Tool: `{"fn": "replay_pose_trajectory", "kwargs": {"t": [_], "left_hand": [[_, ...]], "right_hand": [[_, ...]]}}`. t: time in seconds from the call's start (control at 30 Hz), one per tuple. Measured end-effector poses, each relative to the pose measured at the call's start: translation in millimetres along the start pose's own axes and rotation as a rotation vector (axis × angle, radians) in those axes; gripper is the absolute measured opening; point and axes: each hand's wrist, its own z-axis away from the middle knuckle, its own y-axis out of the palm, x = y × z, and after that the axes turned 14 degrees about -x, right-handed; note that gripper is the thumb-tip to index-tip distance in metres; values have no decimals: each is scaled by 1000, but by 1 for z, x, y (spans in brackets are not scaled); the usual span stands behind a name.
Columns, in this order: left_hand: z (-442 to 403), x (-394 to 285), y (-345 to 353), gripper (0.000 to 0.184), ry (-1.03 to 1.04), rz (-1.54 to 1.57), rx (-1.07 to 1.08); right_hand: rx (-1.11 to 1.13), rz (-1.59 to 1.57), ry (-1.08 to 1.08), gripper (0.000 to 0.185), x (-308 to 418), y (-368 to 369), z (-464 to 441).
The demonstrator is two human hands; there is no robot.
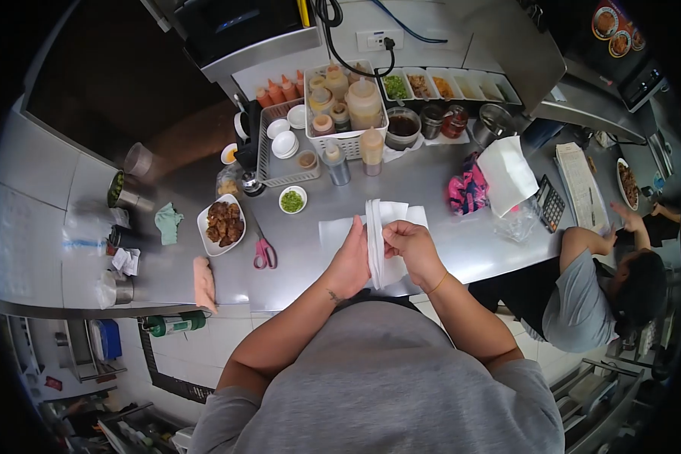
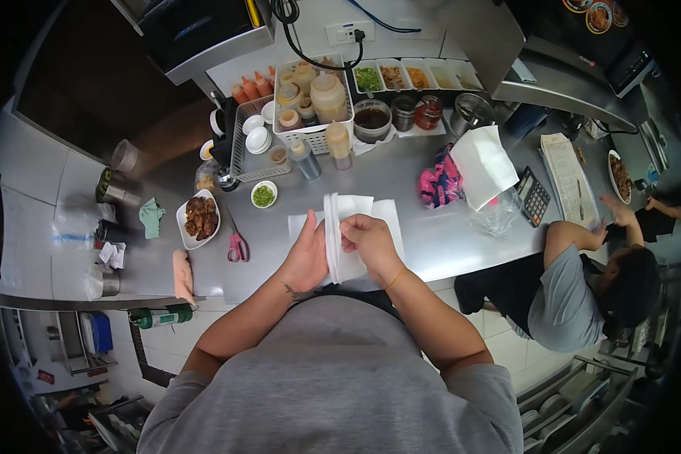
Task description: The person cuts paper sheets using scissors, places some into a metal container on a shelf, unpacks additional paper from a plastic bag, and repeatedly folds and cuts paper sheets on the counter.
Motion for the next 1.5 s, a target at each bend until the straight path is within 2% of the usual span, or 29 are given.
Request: {"fn": "replay_pose_trajectory", "kwargs": {"t": [0.13,0.33,0.43,0.53,0.67,0.77,0.9,1.07,1.17,1.27,1.5], "left_hand": [[9,-7,-9,72,-6,7,-93],[5,1,-49,50,-56,3,-227],[-2,9,-76,47,-91,27,-298],[-12,21,-98,46,-138,159,-276],[-19,47,-111,42,-34,-191,-358],[-17,53,-122,38,16,-334,-418],[-9,47,-134,35,21,-391,-503],[-13,50,-145,36,17,-448,-535],[-17,53,-145,35,39,-451,-550],[-15,50,-141,33,41,-447,-574],[-19,53,-144,35,2,-365,-647]], "right_hand": [[60,-75,58,14,-11,8,-6],[286,-477,159,14,-12,-5,-21],[159,-298,110,14,-3,-34,-28],[86,-138,100,15,-26,-72,-52],[-39,93,206,17,-48,-93,-65],[-60,97,197,23,-56,-105,-68],[-171,207,83,29,-65,-122,-75],[-265,225,-14,37,-44,-86,-44],[-299,568,-441,44,-71,-89,-56],[-403,623,-476,46,-76,-86,-64],[-488,672,-542,42,-82,-87,-73]]}}
